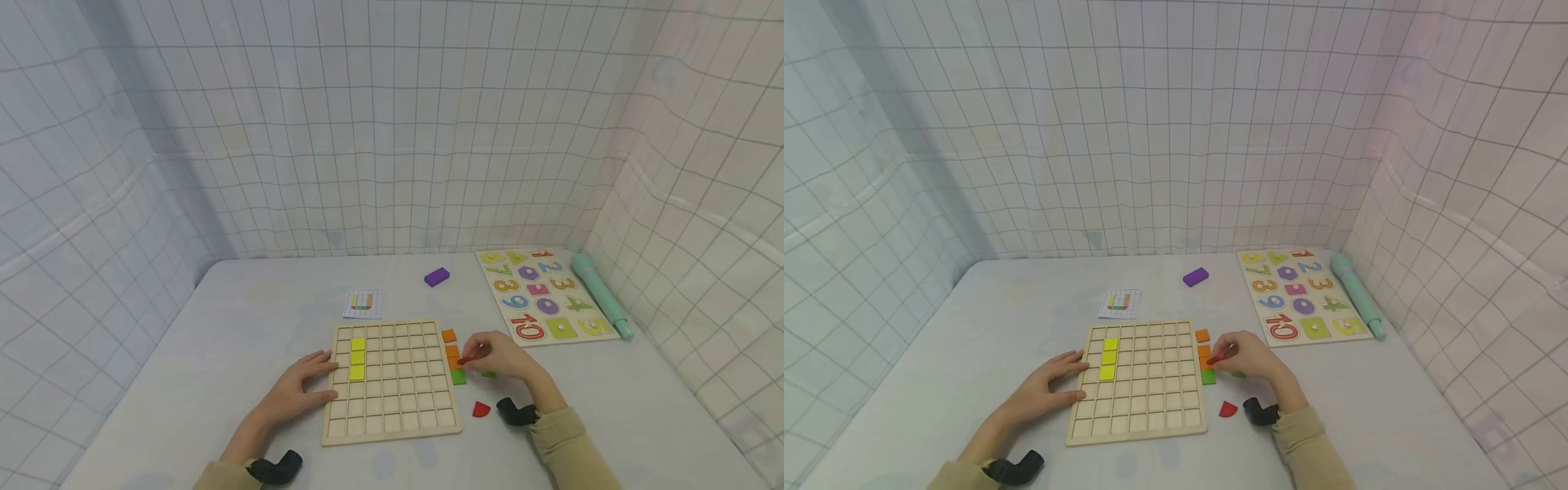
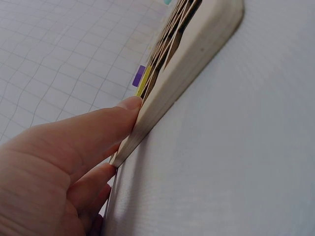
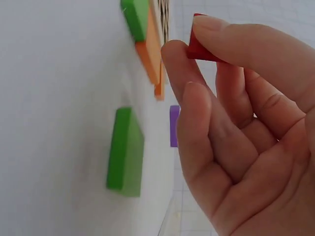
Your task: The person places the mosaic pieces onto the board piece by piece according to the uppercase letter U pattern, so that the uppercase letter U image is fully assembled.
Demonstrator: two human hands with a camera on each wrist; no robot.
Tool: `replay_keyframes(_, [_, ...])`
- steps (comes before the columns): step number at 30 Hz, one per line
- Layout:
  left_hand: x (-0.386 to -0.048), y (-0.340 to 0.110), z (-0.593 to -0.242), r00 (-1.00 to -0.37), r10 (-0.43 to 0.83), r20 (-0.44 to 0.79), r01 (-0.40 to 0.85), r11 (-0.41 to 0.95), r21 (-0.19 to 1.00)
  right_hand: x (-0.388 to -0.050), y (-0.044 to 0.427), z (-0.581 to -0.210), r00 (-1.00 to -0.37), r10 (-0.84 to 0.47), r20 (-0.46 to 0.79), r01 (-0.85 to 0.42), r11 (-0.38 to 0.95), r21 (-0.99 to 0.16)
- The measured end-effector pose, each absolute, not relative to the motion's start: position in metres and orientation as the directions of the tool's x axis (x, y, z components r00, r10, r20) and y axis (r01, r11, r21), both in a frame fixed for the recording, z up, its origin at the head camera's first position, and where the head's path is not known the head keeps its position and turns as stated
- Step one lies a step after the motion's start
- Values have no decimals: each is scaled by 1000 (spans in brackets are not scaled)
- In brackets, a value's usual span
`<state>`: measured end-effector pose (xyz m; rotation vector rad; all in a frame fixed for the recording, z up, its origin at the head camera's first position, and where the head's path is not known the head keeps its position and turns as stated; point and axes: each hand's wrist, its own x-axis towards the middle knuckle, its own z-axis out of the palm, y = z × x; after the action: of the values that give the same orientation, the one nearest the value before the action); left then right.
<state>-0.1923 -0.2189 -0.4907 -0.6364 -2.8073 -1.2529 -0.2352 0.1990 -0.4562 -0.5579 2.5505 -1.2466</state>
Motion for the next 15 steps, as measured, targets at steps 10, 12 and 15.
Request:
replay_keyframes(10, [-192,-220,-491,-913,367,179,378,593,710,-235,175,-450,-872,-488,47,-319,493,-809])
replay_keyframes(12, [-192,-220,-491,-912,368,179,379,593,710,-235,168,-448,-856,-512,75,-347,462,-816])
replay_keyframes(15, [-192,-219,-491,-914,365,176,375,598,708,-234,156,-441,-828,-549,114,-385,408,-828])
